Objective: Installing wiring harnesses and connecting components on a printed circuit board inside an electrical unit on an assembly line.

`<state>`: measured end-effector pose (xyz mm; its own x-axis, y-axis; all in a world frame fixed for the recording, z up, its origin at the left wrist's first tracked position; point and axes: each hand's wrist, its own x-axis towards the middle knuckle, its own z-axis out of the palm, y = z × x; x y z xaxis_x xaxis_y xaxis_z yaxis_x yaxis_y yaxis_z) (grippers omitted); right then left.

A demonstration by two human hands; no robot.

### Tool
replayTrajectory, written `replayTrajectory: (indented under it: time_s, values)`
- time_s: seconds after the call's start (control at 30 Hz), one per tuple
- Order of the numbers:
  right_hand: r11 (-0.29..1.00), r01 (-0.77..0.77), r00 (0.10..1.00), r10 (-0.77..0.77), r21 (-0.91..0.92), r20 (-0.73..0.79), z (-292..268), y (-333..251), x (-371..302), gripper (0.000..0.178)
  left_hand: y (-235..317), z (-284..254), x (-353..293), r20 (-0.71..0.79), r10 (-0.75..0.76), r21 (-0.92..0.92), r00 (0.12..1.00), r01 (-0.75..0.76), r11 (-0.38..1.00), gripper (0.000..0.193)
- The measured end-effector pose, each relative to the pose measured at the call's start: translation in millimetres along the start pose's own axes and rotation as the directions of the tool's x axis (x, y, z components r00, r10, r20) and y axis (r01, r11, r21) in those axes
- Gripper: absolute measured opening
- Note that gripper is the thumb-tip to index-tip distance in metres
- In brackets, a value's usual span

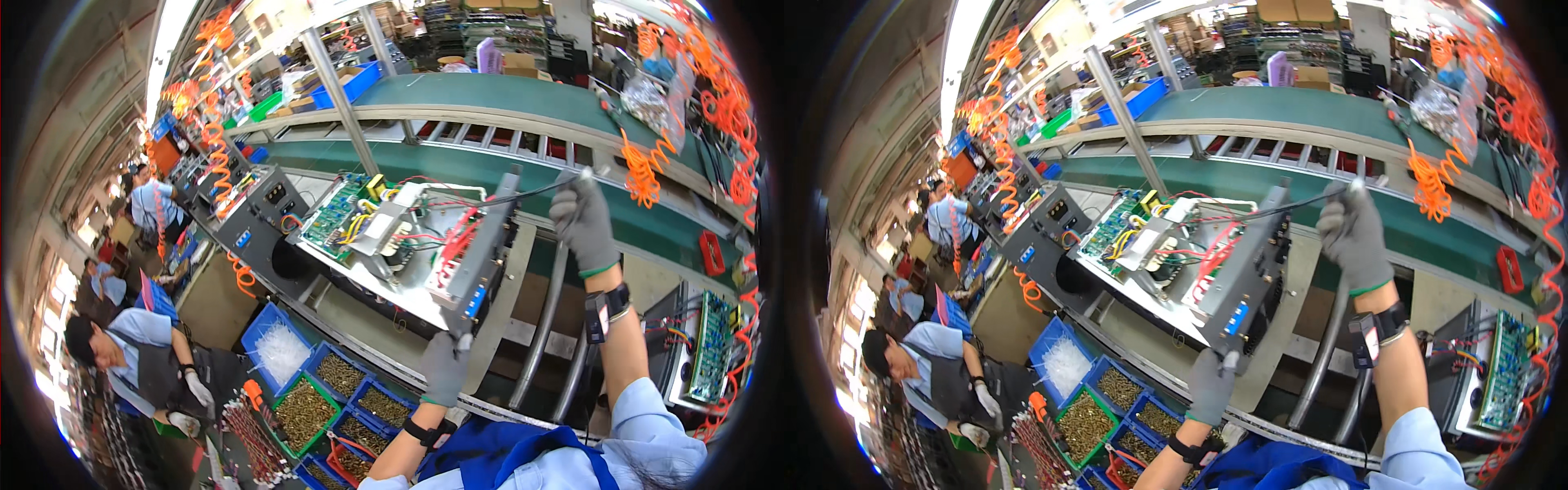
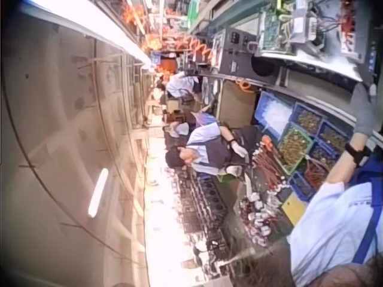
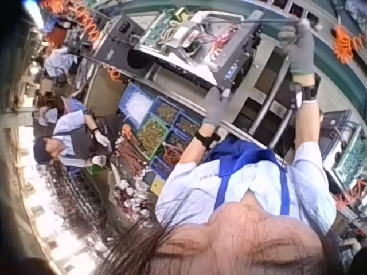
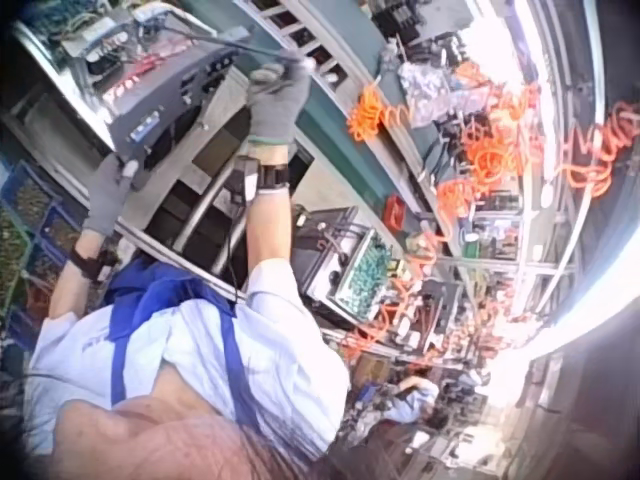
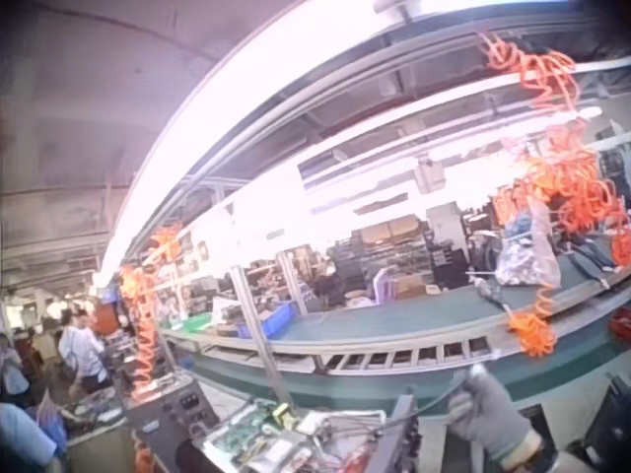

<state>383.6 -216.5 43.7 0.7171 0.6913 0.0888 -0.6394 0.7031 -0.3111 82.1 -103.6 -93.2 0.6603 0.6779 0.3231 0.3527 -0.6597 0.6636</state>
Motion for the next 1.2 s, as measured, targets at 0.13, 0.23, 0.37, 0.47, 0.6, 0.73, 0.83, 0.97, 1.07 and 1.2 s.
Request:
replayTrajectory:
  time_s: [0.13,0.23,0.37,0.47,0.6,0.73,0.83,0.97,1.07,1.2]
  values:
    - [0.740,0.228,0.971,-0.127,-0.633,0.202,129.5,47.9,1.2,0.025,-2.7,5.2,-12.3,0.021,0.017,0.049,1.000,-0.018,0.999,0.036]
    - [0.024,0.543,0.830,0.137,-0.839,0.541,180.3,92.0,4.3,0.029,14.9,-1.1,-10.3,0.169,0.090,0.039,0.982,-0.098,0.994,0.032]
    - [0.070,0.323,0.756,0.580,-0.944,0.302,213.9,155.1,1.3,0.026,7.4,-81.9,16.1,0.598,0.033,-0.280,0.801,0.170,0.945,0.039]
    - [-0.293,0.762,0.519,0.810,-0.578,0.273,197.1,177.7,4.3,0.020,8.1,-150.3,56.4,0.169,-0.201,-0.884,0.965,0.239,0.403,0.044]
    - [-0.424,0.700,0.530,0.848,-0.574,0.020,193.2,184.3,-7.1,0.017,-3.2,-191.7,95.8,-0.047,-0.228,-0.928,0.973,0.042,0.370,0.050]
    - [-0.406,0.674,0.513,0.859,-0.618,-0.005,185.4,180.3,-3.2,0.020,-11.8,-188.7,102.0,0.010,-0.247,-0.864,0.969,0.133,0.486,0.035]
    - [-0.510,0.647,0.529,0.836,-0.567,-0.149,197.9,172.9,2.1,0.020,-9.9,-176.3,106.5,-0.057,-0.299,-0.830,0.953,0.121,0.545,0.028]
    - [-0.574,0.447,0.570,0.774,-0.687,-0.276,200.6,171.6,18.3,0.022,0.7,-162.0,130.9,-0.112,-0.283,-0.846,0.953,0.058,0.530,0.035]
    - [-0.452,0.305,0.640,0.749,-0.838,-0.172,194.2,185.0,24.4,0.027,7.1,-146.6,142.7,-0.071,-0.153,-0.805,0.986,0.034,0.593,0.035]
    - [-0.524,0.448,0.693,0.716,-0.725,-0.090,184.2,194.3,38.2,0.021,0.4,-118.8,149.3,0.009,-0.222,-0.879,0.975,0.114,0.462,0.034]
